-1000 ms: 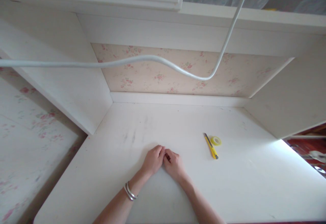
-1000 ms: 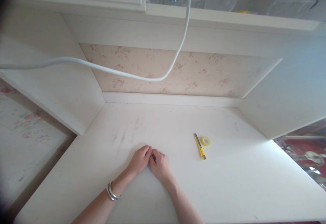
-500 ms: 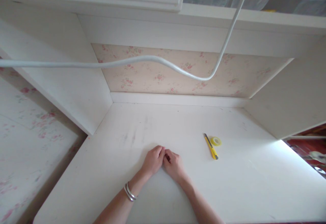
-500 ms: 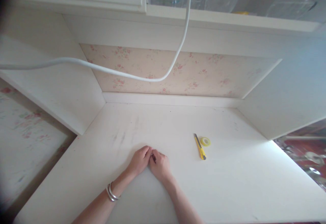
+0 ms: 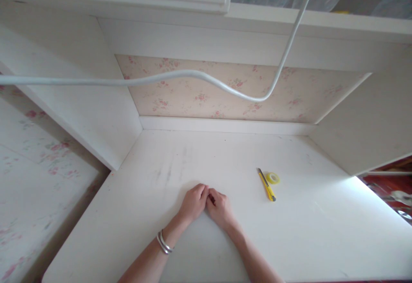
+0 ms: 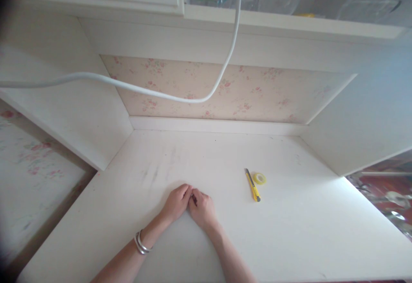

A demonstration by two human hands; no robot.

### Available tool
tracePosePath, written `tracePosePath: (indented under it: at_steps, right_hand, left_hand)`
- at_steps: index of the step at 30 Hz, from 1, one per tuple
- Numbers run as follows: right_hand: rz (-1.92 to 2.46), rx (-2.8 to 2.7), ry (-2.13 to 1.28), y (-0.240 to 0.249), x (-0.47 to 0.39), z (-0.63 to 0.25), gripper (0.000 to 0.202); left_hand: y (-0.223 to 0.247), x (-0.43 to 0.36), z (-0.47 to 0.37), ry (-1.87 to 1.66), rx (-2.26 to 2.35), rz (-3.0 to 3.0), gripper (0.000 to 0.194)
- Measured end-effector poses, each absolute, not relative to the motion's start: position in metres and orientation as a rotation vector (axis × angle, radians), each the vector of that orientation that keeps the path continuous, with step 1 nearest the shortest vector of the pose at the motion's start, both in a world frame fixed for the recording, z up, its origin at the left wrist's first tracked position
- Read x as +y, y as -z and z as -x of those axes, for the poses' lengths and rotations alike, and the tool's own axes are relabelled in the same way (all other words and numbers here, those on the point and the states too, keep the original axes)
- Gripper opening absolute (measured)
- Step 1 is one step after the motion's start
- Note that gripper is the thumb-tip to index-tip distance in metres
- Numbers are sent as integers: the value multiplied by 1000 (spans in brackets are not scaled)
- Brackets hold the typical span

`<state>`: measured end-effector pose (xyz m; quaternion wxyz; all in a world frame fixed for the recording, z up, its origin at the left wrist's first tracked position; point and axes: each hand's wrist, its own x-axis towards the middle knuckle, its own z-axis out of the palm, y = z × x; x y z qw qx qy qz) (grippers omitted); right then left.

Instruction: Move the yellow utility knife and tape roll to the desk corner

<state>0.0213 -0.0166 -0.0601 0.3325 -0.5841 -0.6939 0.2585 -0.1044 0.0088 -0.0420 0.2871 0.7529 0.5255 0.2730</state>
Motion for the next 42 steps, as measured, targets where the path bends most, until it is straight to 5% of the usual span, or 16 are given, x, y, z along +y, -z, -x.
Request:
tracePosePath:
  at_steps: [42]
  right_hand:
    - [1510,-1802,-664,62,-16,-21,13]
  left_hand:
    - [42,9,104,-716,1408,-2016,35]
